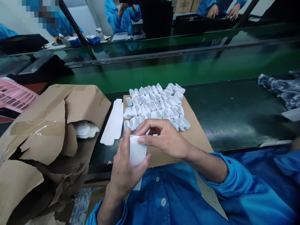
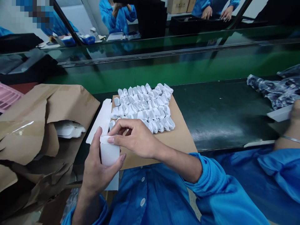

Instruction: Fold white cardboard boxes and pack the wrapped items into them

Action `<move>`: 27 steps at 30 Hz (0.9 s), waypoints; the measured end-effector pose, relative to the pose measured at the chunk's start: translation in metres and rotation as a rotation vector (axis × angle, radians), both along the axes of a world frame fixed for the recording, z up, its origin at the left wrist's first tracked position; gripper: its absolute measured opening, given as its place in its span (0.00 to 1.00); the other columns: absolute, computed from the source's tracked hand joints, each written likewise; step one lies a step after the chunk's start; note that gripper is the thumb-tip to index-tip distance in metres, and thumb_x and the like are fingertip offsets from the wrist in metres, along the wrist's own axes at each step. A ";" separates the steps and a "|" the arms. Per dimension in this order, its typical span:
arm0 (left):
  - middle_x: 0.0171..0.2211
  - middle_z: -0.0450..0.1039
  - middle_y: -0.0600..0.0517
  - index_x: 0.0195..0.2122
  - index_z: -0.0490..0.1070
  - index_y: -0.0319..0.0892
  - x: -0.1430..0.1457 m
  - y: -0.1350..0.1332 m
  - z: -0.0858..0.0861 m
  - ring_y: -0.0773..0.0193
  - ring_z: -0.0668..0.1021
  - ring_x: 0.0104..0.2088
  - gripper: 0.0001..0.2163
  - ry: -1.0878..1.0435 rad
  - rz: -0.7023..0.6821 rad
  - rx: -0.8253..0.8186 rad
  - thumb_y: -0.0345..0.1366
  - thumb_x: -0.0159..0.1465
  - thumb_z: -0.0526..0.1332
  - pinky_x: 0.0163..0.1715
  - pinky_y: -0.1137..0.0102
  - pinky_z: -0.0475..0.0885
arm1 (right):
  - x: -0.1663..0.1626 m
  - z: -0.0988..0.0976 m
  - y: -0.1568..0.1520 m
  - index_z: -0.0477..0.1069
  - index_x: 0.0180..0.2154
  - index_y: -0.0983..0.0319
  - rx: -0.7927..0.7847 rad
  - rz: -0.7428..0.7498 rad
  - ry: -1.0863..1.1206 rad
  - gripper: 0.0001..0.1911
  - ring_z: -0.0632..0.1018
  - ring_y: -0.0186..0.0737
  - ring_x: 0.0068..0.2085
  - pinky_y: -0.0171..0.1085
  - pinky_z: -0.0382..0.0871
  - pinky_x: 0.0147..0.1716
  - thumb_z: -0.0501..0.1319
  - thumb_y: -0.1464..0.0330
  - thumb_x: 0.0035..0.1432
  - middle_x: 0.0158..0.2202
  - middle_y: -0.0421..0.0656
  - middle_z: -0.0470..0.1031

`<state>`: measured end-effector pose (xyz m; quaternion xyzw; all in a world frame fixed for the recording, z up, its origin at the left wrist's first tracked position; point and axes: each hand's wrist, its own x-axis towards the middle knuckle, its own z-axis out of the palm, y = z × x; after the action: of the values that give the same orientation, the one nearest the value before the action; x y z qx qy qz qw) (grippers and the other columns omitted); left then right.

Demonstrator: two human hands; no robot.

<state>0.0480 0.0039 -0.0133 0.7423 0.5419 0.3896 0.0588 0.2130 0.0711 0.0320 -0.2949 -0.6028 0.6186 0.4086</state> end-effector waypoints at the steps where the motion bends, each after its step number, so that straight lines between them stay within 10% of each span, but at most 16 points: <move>1: 0.61 0.65 0.38 0.71 0.41 0.46 0.000 0.000 0.001 0.48 0.74 0.58 0.45 0.012 -0.009 0.004 0.38 0.58 0.67 0.50 0.58 0.76 | 0.000 0.000 -0.001 0.76 0.34 0.65 0.001 -0.009 0.001 0.11 0.76 0.36 0.39 0.35 0.70 0.36 0.69 0.63 0.55 0.37 0.43 0.78; 12: 0.64 0.61 0.35 0.71 0.34 0.46 -0.002 -0.002 -0.006 0.49 0.75 0.56 0.45 0.033 -0.046 -0.018 0.39 0.61 0.65 0.43 0.63 0.78 | 0.004 -0.004 -0.013 0.76 0.36 0.62 0.321 -0.074 -0.137 0.04 0.78 0.36 0.43 0.38 0.75 0.43 0.62 0.73 0.61 0.42 0.42 0.77; 21: 0.54 0.67 0.44 0.65 0.53 0.47 -0.007 -0.002 0.000 0.56 0.77 0.51 0.36 -0.132 -0.051 0.094 0.38 0.58 0.68 0.47 0.65 0.76 | -0.003 -0.027 -0.022 0.68 0.53 0.64 0.725 -0.081 -0.184 0.16 0.74 0.39 0.55 0.40 0.71 0.55 0.58 0.66 0.66 0.53 0.50 0.74; 27: 0.47 0.70 0.48 0.56 0.62 0.46 -0.011 -0.019 -0.020 0.59 0.78 0.44 0.28 -0.251 -0.077 -0.001 0.37 0.55 0.70 0.42 0.66 0.78 | -0.002 -0.035 -0.030 0.72 0.42 0.60 0.907 -0.023 -0.466 0.10 0.76 0.39 0.43 0.38 0.72 0.42 0.53 0.67 0.64 0.46 0.47 0.74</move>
<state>0.0374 -0.0147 -0.0333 0.7079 0.5018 0.4765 0.1415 0.2111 0.0409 -0.0034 -0.2248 -0.8825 0.2080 0.3570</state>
